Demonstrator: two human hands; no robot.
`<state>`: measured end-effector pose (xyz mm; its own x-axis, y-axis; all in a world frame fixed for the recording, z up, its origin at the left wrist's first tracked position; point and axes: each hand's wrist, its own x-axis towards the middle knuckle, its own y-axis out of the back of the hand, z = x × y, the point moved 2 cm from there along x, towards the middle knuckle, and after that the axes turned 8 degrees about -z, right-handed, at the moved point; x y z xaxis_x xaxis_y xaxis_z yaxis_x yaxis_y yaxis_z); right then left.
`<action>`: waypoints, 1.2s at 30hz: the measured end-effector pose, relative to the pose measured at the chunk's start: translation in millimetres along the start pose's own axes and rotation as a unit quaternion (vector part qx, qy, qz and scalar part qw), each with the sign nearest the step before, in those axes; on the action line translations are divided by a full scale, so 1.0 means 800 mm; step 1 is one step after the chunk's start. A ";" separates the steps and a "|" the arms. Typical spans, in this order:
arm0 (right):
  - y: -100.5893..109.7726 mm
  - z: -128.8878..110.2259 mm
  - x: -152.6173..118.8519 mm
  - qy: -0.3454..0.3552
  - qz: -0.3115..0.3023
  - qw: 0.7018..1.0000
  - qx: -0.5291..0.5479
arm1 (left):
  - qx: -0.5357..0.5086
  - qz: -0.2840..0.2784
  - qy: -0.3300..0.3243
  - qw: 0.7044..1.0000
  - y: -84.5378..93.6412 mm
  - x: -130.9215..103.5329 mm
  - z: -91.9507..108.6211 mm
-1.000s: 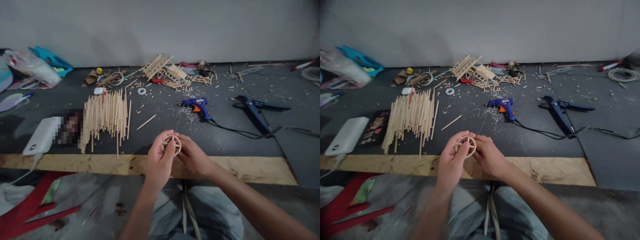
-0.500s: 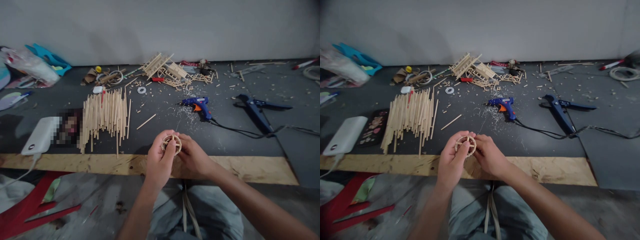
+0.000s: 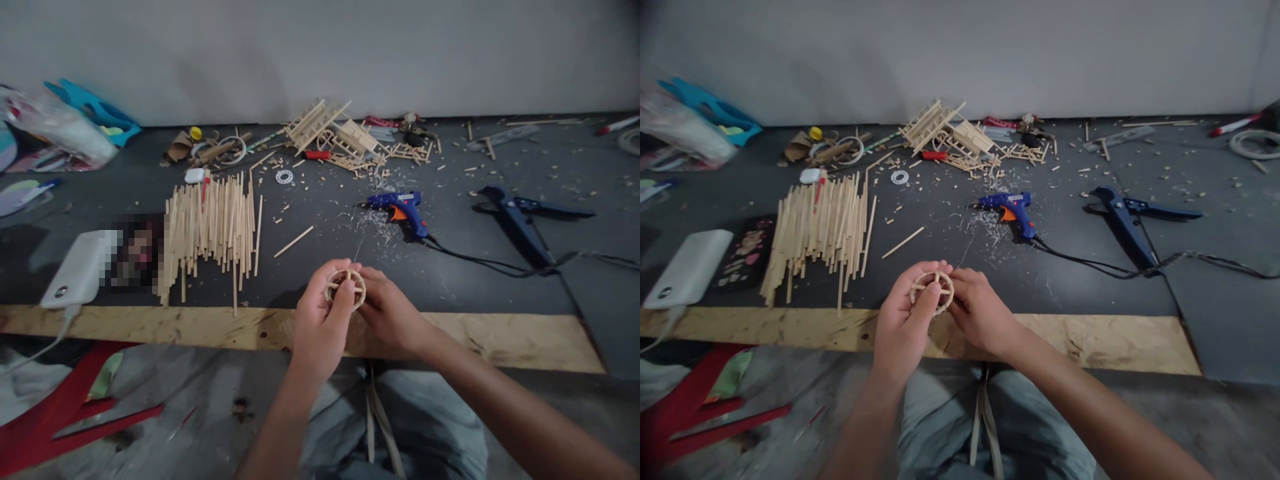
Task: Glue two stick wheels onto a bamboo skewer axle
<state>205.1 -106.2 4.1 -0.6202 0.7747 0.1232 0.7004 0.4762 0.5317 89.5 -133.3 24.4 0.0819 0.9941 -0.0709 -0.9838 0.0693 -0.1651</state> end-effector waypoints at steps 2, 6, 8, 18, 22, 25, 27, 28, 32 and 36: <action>0.000 -0.001 0.000 0.001 -0.001 1.000 0.000 | -0.002 0.000 0.002 1.000 0.000 0.000 0.000; 0.000 -0.002 0.000 0.002 -0.003 1.000 0.003 | -0.011 0.003 -0.003 1.000 0.000 -0.001 0.000; 0.000 -0.002 0.001 -0.002 -0.003 1.000 0.003 | -0.012 0.005 -0.004 1.000 0.001 -0.001 -0.001; -0.002 0.002 -0.001 -0.001 -0.002 1.000 0.007 | 0.018 0.004 0.009 1.000 0.002 -0.001 0.005; 0.000 0.002 -0.001 -0.007 0.006 1.000 0.024 | 0.022 -0.002 0.009 1.000 0.003 -0.001 0.007; 0.006 0.000 -0.001 -0.020 0.007 0.996 0.088 | -0.005 0.015 -0.032 0.999 0.009 0.002 0.006; 0.013 0.000 -0.002 -0.043 0.010 0.988 0.145 | -0.021 0.037 -0.056 0.998 0.016 0.008 0.002; 0.017 0.000 -0.003 -0.056 0.012 0.984 0.171 | -0.025 0.044 -0.060 0.997 0.020 0.012 -0.001; 0.036 0.002 -0.009 -0.078 0.027 0.972 0.221 | -0.032 -0.002 -0.043 0.999 0.029 0.027 -0.008; 0.051 0.001 -0.012 -0.060 0.026 0.968 0.241 | 0.000 -0.116 -0.014 0.993 0.021 0.034 0.000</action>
<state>240.0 -93.7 24.4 -0.5549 0.8315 0.0260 0.8307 0.5521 0.0714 75.4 -105.3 19.7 0.3025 0.9531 -0.0039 -0.9389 0.2973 -0.1736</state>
